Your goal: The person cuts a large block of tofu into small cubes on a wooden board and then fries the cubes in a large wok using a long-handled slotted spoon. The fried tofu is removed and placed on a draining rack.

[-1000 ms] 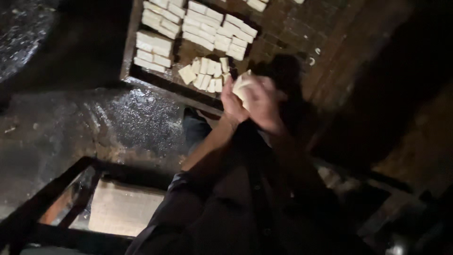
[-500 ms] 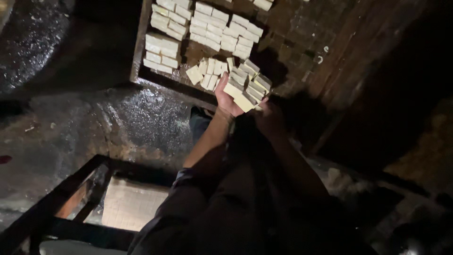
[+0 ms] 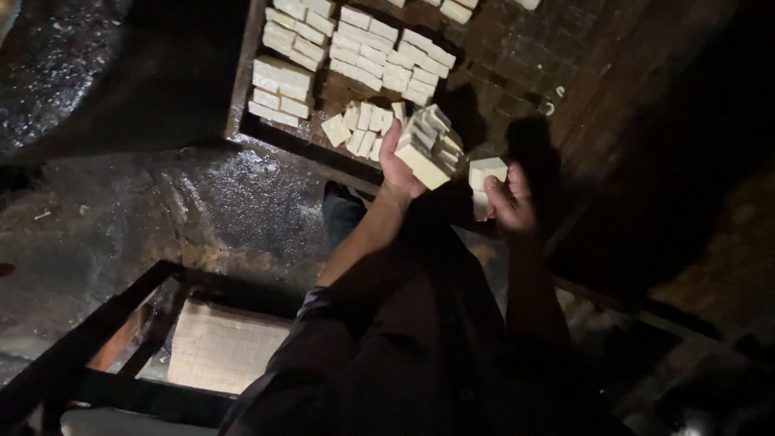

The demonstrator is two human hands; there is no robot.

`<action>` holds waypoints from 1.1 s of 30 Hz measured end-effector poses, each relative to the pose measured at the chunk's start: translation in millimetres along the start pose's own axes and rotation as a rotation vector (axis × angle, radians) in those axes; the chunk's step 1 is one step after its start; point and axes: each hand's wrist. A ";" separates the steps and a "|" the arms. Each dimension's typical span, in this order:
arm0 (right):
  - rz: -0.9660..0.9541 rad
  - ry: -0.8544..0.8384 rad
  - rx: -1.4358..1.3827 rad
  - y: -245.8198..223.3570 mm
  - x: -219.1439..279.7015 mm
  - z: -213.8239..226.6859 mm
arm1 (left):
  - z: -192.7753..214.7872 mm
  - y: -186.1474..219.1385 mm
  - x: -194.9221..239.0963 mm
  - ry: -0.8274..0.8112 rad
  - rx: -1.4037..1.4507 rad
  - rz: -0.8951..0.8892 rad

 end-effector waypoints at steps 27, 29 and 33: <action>0.848 0.349 0.793 -114.2 -25.3 -108.4 | 29.9 -35.2 -19.7 -0.139 -0.042 0.166; 0.718 0.182 0.722 -118.4 -31.8 -101.6 | 52.9 -47.5 -21.1 -0.100 -0.194 0.108; 0.579 0.052 0.729 -122.5 -26.7 -80.3 | 76.6 -61.9 -26.8 0.083 -0.559 0.036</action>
Point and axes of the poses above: each hand's wrist, its own x-axis away from the middle knuckle, its own z-axis out of the back of the hand, y = z × x, and after that the axes turned 4 degrees about y, right-handed
